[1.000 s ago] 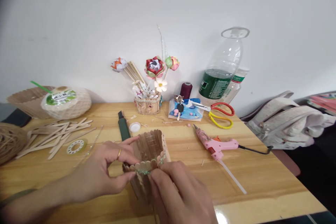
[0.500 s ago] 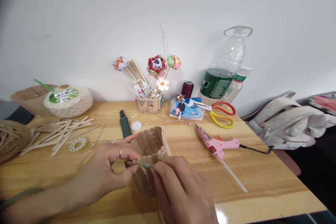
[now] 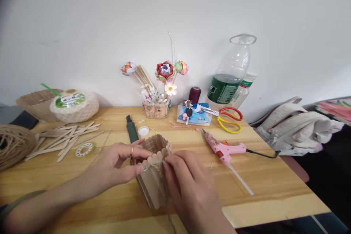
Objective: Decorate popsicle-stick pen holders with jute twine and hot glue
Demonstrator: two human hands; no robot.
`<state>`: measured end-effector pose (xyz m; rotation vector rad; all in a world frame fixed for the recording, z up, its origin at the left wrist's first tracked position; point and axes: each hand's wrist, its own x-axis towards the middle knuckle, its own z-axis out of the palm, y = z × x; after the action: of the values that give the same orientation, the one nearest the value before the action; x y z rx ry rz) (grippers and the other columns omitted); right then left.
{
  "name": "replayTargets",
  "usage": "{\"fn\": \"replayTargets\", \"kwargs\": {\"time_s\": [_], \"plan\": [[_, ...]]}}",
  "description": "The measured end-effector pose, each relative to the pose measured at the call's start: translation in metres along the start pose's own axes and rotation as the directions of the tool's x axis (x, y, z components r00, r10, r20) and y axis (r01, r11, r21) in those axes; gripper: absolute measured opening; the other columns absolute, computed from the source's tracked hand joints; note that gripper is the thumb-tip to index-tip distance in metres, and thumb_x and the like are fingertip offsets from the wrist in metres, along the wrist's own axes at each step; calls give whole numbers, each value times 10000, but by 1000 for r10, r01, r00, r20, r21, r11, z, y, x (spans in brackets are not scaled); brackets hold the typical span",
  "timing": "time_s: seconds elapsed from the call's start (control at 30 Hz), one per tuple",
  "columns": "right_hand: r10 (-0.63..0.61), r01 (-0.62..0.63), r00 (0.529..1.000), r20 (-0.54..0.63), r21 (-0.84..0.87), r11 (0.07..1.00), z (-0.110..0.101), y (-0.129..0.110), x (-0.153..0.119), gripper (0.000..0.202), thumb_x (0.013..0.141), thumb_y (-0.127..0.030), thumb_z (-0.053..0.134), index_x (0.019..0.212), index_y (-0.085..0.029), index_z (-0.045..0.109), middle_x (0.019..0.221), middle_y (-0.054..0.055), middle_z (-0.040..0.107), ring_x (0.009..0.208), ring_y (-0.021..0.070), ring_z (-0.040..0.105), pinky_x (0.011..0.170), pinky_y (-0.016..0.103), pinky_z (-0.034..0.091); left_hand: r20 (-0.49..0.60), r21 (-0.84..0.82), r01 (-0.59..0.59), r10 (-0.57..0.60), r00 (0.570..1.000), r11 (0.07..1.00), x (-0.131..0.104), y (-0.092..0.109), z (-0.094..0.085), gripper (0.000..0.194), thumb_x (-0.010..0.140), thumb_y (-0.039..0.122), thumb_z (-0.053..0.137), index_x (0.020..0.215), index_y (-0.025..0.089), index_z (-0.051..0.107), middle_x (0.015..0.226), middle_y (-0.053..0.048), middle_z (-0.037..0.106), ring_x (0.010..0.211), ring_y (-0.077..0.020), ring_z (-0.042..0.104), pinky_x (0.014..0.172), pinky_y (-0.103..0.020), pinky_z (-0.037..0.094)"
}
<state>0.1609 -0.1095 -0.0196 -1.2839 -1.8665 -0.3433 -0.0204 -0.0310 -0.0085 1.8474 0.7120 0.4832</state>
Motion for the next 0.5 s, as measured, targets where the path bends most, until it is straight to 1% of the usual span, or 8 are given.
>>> {"fn": "replayTargets", "kwargs": {"time_s": [0.07, 0.17, 0.23, 0.3, 0.37, 0.5], "plan": [[8, -8, 1000, 0, 4, 1000, 1, 0, 0, 118, 881, -117, 486, 835, -165, 583, 749, 32, 629, 681, 126, 619, 617, 239, 507, 16, 16, -13, 13, 1000, 1000, 1, 2, 0, 169, 740, 236, 544, 749, 205, 710, 752, 25, 685, 968, -226, 569, 1049, -424, 286], [13, -13, 1000, 10, 26, 1000, 2, -1, 0, 110, 880, -105, 493, 846, -157, 584, 767, 40, 621, 703, 128, 610, 645, 239, 503, 22, -12, 2, -2, 1000, 1000, 4, 3, -2, 194, 729, 216, 529, 769, 205, 718, 708, 34, 675, 874, -200, 591, 1021, -402, 313], [9, -11, 1000, 29, 52, 999, 3, -1, 0, 102, 879, -100, 498, 873, -156, 583, 794, 46, 619, 733, 132, 607, 659, 239, 501, 14, -66, 51, -50, 999, 997, 5, 4, -4, 227, 724, 231, 521, 813, 196, 727, 726, 19, 685, 829, -198, 600, 935, -381, 390], [9, -13, 999, 52, 65, 998, 4, 0, -1, 94, 876, -103, 511, 908, -157, 581, 825, 51, 621, 769, 138, 609, 677, 245, 500, 2, -127, 108, -109, 994, 986, 6, 5, -6, 263, 722, 279, 528, 855, 179, 732, 773, -10, 698, 796, -204, 603, 804, -347, 451], [11, -14, 998, 57, 65, 998, 5, 1, -2, 97, 873, -105, 518, 917, -160, 584, 838, 51, 624, 780, 139, 613, 682, 246, 500, -9, -165, 144, -147, 989, 976, 7, 6, -7, 293, 704, 317, 544, 861, 162, 736, 795, -32, 700, 764, -201, 597, 714, -314, 458], [-4, 3, 1000, 19, 51, 999, 8, 2, -2, 120, 876, -101, 504, 864, -159, 609, 795, 50, 633, 725, 131, 622, 643, 231, 503, -29, -175, 204, -212, 977, 963, 10, 9, -6, 302, 640, 320, 594, 828, 133, 738, 766, -47, 678, 714, -183, 561, 642, -275, 435]]}}
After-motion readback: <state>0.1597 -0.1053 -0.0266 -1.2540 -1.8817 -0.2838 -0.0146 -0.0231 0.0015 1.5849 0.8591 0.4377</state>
